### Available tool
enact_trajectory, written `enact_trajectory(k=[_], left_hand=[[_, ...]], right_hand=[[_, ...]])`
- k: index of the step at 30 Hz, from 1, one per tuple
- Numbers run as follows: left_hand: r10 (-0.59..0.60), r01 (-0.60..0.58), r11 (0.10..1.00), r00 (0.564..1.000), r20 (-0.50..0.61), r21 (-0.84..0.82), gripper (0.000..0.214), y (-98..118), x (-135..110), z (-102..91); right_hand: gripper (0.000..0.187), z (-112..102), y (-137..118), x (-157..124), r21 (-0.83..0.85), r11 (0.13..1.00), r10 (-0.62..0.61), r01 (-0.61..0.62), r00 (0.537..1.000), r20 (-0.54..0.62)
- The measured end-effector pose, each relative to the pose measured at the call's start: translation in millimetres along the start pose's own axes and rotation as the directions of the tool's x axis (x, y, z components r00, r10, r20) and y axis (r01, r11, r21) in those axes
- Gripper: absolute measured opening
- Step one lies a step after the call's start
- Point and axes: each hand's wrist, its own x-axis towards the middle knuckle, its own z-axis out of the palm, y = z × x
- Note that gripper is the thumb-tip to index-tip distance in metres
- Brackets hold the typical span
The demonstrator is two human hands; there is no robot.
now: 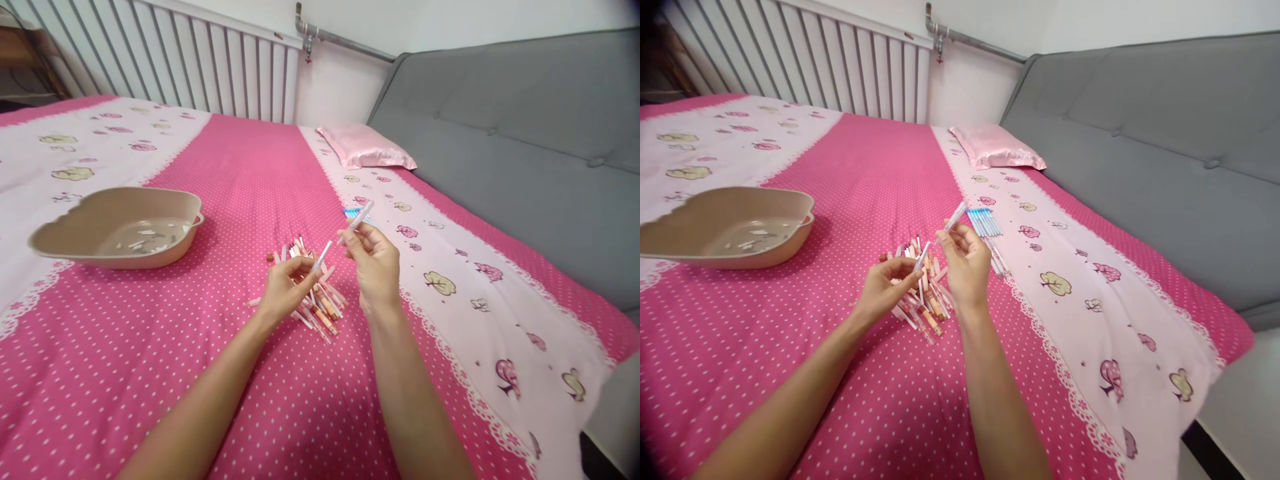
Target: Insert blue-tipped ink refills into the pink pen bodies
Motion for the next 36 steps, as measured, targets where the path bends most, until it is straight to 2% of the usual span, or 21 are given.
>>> enact_trajectory(k=[5,14,22,36], left_hand=[[-0.027,0.027,0.999,1.0,-0.005,-0.037,0.03,0.7,0.8,-1.7],[0.0,-0.001,1.0,0.999,0.039,0.024,0.028,2.7,-0.5,-2.7],[0.016,-0.019,0.999,0.998,0.061,0.039,0.027,0.3,-0.7,-2.6],[0.05,-0.051,0.999,0.997,0.066,0.011,0.025,3.8,-1.8,-2.2]], right_hand=[[0.028,-0.3,-4.5,-1.3,-0.01,1.0,-0.008,0.008,1.0,-0.002],[0.026,-4.4,-13.4,-1.2,-0.018,1.0,-0.007,0.007,1.0,-0.015],[0.019,-3.5,-10.9,-1.7,-0.052,0.996,-0.064,0.066,0.997,0.048],[0.022,-1.2,-6.1,-2.9,-0.077,0.996,-0.047,0.053,0.996,0.079]])
